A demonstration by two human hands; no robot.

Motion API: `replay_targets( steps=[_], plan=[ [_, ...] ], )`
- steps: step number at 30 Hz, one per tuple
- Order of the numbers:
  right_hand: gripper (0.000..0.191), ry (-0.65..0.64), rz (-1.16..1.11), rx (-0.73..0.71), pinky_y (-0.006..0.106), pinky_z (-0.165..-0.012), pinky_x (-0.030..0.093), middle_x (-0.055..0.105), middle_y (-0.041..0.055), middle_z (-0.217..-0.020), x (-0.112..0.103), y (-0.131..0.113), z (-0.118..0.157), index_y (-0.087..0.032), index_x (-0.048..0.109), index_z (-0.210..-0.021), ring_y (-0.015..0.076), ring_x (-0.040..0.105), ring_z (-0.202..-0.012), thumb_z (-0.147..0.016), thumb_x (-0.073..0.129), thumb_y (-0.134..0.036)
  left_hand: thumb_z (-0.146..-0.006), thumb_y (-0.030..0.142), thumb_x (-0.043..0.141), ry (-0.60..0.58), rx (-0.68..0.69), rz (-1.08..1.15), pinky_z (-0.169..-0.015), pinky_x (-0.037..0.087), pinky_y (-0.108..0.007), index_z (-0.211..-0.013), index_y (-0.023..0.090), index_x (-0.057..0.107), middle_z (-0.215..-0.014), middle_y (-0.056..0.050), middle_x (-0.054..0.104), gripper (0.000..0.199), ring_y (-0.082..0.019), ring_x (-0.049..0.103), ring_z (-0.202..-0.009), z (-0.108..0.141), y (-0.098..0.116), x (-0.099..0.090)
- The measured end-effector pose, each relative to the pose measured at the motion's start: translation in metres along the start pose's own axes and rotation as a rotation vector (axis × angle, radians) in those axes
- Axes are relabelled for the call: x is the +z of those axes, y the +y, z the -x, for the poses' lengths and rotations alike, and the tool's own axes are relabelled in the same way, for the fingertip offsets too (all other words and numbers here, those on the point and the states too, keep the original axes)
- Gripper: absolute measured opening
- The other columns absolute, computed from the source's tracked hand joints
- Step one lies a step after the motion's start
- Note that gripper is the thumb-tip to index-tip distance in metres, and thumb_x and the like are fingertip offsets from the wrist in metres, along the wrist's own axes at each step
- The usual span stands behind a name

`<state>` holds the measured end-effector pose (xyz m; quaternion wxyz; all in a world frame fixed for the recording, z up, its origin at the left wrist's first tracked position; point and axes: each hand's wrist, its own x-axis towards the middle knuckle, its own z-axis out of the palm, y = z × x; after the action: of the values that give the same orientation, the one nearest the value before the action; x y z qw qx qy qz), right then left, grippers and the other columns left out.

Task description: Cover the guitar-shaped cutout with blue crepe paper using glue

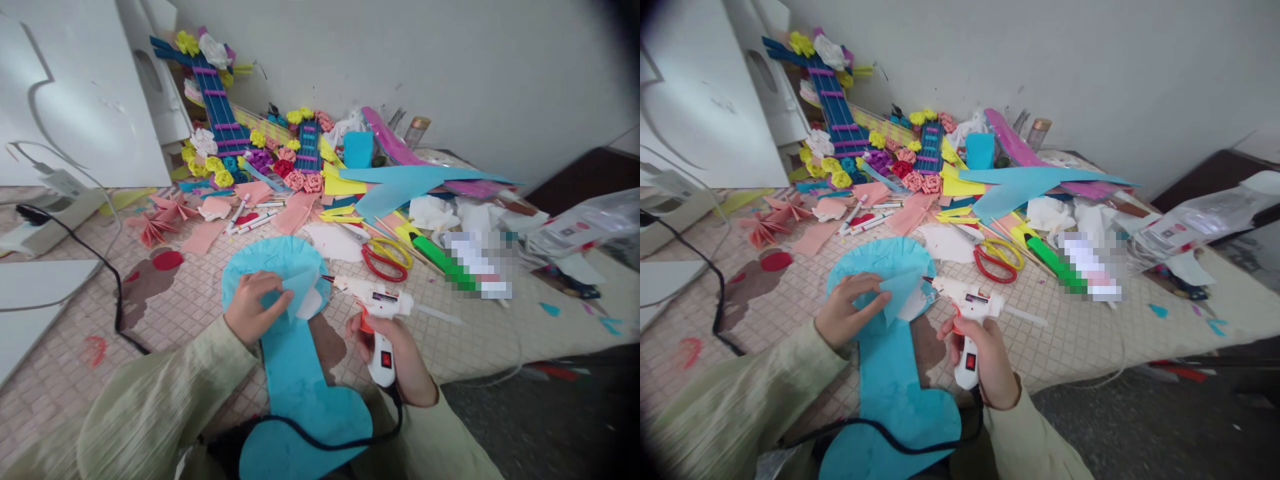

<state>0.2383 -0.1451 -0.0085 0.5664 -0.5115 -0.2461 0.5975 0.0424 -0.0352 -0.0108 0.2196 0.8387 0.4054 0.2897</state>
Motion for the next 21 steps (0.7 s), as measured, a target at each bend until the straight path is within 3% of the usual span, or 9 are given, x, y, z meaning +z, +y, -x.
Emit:
replay_targets(
  steps=[9,16,21],
  plan=[
    [0.024,0.060,-0.028,0.072,0.019,-0.036,0.030,0.051,-0.0001,-0.039,0.002,-0.003,-0.009,-0.015,0.061,-0.056,0.0083,0.042,-0.036,-0.064,0.057,-0.037,-0.080,0.030,0.049,0.015,0.065,0.011,-0.071,0.037,-0.037,-0.062,0.018,0.049,-0.074,-0.004,0.061,0.022,-0.019,0.056,-0.077,0.001,0.000,-0.001],
    [0.023,0.156,-0.031,0.097,0.019,-0.032,0.028,0.058,0.0002,-0.050,0.008,-0.010,-0.023,-0.015,0.059,-0.056,0.0060,0.040,-0.033,-0.061,0.058,-0.037,-0.080,0.028,0.050,0.018,0.112,0.038,-0.070,0.042,-0.037,-0.062,0.018,0.049,-0.071,-0.005,0.060,0.020,-0.019,0.055,-0.074,0.002,0.001,-0.003],
    [0.025,0.152,-0.039,0.066,0.018,-0.033,0.028,0.059,0.0010,-0.053,0.010,-0.008,-0.032,-0.013,0.058,-0.055,0.0054,0.042,-0.034,-0.064,0.056,-0.036,-0.079,0.026,0.050,0.033,0.132,0.040,-0.067,0.044,-0.036,-0.062,0.018,0.049,-0.070,-0.004,0.060,0.019,-0.018,0.056,-0.071,0.001,0.002,-0.003]
  ],
)
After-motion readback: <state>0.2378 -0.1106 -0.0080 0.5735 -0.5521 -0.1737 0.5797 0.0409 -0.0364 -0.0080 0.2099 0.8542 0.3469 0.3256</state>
